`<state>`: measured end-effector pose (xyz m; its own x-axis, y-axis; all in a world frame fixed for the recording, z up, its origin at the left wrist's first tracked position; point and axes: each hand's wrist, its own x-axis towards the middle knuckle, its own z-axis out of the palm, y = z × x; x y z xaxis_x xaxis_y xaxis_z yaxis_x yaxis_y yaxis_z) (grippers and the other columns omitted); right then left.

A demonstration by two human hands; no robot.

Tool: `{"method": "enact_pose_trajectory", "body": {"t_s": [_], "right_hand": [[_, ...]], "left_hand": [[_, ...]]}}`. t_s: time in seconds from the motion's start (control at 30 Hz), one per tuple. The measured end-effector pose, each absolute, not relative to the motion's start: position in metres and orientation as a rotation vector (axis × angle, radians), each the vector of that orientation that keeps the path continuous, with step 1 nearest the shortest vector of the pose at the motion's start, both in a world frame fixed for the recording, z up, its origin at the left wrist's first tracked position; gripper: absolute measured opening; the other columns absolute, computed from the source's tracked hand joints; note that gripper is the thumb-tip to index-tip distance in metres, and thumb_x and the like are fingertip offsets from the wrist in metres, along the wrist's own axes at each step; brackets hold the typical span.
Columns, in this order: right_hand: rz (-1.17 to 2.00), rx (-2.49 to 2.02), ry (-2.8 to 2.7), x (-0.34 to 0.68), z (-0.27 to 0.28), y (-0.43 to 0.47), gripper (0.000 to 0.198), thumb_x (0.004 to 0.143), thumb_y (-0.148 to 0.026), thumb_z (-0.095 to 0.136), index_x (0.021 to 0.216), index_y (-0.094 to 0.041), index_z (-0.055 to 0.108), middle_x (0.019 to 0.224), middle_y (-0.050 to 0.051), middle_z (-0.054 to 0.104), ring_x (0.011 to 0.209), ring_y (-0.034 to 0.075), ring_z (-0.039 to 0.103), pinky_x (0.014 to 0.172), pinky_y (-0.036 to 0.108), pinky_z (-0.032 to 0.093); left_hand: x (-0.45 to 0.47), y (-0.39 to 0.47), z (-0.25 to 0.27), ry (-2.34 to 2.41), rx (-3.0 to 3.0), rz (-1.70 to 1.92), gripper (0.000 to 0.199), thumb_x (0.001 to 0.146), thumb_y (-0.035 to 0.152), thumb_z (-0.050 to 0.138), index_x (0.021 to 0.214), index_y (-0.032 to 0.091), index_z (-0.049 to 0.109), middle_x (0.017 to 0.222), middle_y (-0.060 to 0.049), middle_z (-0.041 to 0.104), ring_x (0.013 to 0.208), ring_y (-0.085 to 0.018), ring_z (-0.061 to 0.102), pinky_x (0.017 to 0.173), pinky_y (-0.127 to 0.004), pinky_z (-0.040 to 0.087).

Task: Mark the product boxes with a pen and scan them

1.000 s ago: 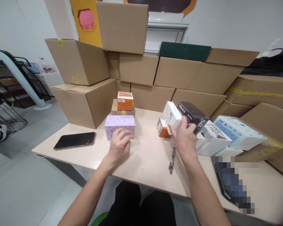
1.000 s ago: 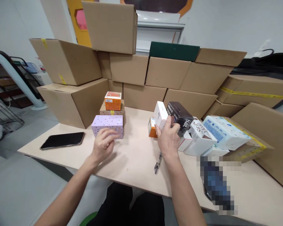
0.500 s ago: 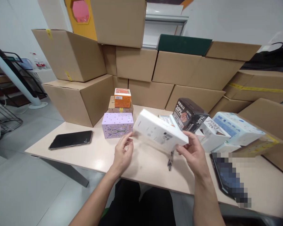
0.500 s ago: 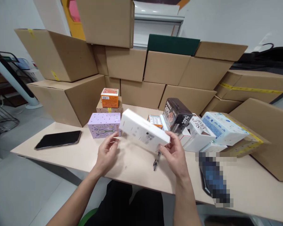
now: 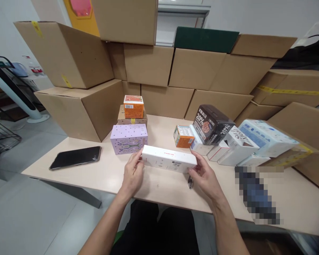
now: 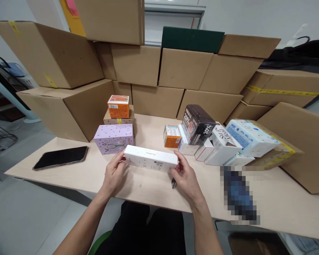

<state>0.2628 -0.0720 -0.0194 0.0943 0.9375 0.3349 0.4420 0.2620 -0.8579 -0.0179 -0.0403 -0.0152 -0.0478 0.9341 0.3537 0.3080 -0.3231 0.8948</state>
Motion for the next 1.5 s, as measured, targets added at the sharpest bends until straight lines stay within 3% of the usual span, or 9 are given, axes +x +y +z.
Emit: {"method": "enact_pose_trajectory", "body": {"t_s": [0.3, 0.57, 0.7, 0.8, 0.9, 1.0, 1.1, 1.27, 1.5], "right_hand": [[0.651, -1.328, -1.490, 0.260, -0.017, -0.076, 0.044, 0.087, -0.032, 0.063, 0.130, -0.029, 0.055, 0.133, 0.007, 0.061, 0.113, 0.024, 0.062, 0.100, 0.047, 0.052], [0.723, -1.296, -1.598, 0.261, -0.015, -0.083, 0.026, 0.090, -0.039, 0.062, 0.113, -0.026, 0.059, 0.143, 0.011, 0.056, 0.123, 0.024, 0.059, 0.098, 0.042, 0.051], [0.674, -1.330, -1.596, 0.258, -0.015, -0.083, 0.016, 0.094, -0.039, 0.057, 0.097, -0.024, 0.061, 0.139, 0.011, 0.057, 0.128, 0.024, 0.056, 0.097, 0.040, 0.049], [0.601, -1.334, -1.633, 0.257, -0.014, -0.083, 0.014, 0.094, -0.036, 0.057, 0.094, -0.023, 0.062, 0.138, 0.011, 0.057, 0.128, 0.025, 0.055, 0.097, 0.040, 0.049], [0.521, -1.314, -1.649, 0.257, -0.016, -0.083, 0.015, 0.092, -0.033, 0.058, 0.103, -0.024, 0.063, 0.141, 0.011, 0.053, 0.130, 0.025, 0.052, 0.098, 0.041, 0.050], [0.483, -1.305, -1.606, 0.257, -0.020, -0.082, 0.040, 0.090, -0.031, 0.061, 0.129, -0.028, 0.056, 0.150, 0.012, 0.041, 0.137, 0.026, 0.046, 0.104, 0.044, 0.048], [0.542, -1.304, -1.545, 0.256, -0.023, -0.081, 0.060, 0.090, -0.028, 0.060, 0.147, -0.032, 0.042, 0.155, 0.011, 0.035, 0.133, 0.024, 0.050, 0.107, 0.045, 0.048], [0.675, -1.317, -1.472, 0.253, -0.024, -0.080, 0.070, 0.091, -0.028, 0.059, 0.155, -0.035, 0.030, 0.156, 0.009, 0.040, 0.127, 0.023, 0.057, 0.111, 0.046, 0.045], [0.672, -1.389, -1.475, 0.253, -0.024, -0.080, 0.070, 0.091, -0.037, 0.060, 0.155, -0.028, 0.033, 0.152, 0.013, 0.047, 0.129, 0.026, 0.057, 0.111, 0.049, 0.044]], "left_hand": [[-0.018, -0.043, -0.025, 1.241, 1.448, 1.506, 0.041, 0.091, 0.026, 0.054, 0.129, 0.025, 0.068, 0.135, -0.004, 0.065, 0.132, -0.025, 0.055, 0.112, -0.039, 0.042], [-0.025, -0.044, -0.028, 1.114, 1.163, 1.555, 0.035, 0.093, 0.043, 0.055, 0.108, 0.018, 0.074, 0.121, -0.011, 0.072, 0.118, -0.028, 0.064, 0.096, -0.039, 0.053], [-0.023, -0.044, -0.023, 1.174, 1.167, 1.534, 0.025, 0.083, 0.042, 0.071, 0.086, 0.018, 0.068, 0.112, -0.009, 0.074, 0.108, -0.025, 0.068, 0.097, -0.037, 0.052], [-0.022, -0.044, -0.023, 1.165, 1.079, 1.422, 0.030, 0.079, 0.041, 0.074, 0.096, 0.018, 0.065, 0.106, -0.009, 0.075, 0.098, -0.024, 0.071, 0.087, -0.037, 0.055], [-0.023, -0.045, -0.023, 1.131, 1.038, 1.350, 0.045, 0.075, 0.034, 0.073, 0.116, 0.019, 0.061, 0.112, -0.010, 0.074, 0.097, -0.025, 0.072, 0.082, -0.037, 0.057], [-0.023, -0.044, -0.023, 1.083, 1.048, 1.416, 0.059, 0.068, 0.025, 0.075, 0.124, 0.021, 0.057, 0.138, -0.013, 0.061, 0.112, -0.027, 0.068, 0.090, -0.040, 0.057], [-0.020, -0.044, -0.023, 1.039, 1.075, 1.455, 0.069, 0.066, 0.022, 0.076, 0.131, 0.023, 0.053, 0.150, -0.014, 0.051, 0.125, -0.029, 0.062, 0.099, -0.042, 0.055], [-0.016, -0.043, -0.026, 0.999, 1.167, 1.481, 0.073, 0.072, 0.021, 0.072, 0.140, 0.022, 0.048, 0.152, -0.015, 0.050, 0.136, -0.028, 0.054, 0.112, -0.043, 0.047], [-0.014, -0.044, -0.031, 1.003, 1.284, 1.476, 0.067, 0.080, 0.022, 0.067, 0.144, 0.022, 0.047, 0.150, -0.014, 0.052, 0.140, -0.027, 0.050, 0.118, -0.043, 0.040]]}}
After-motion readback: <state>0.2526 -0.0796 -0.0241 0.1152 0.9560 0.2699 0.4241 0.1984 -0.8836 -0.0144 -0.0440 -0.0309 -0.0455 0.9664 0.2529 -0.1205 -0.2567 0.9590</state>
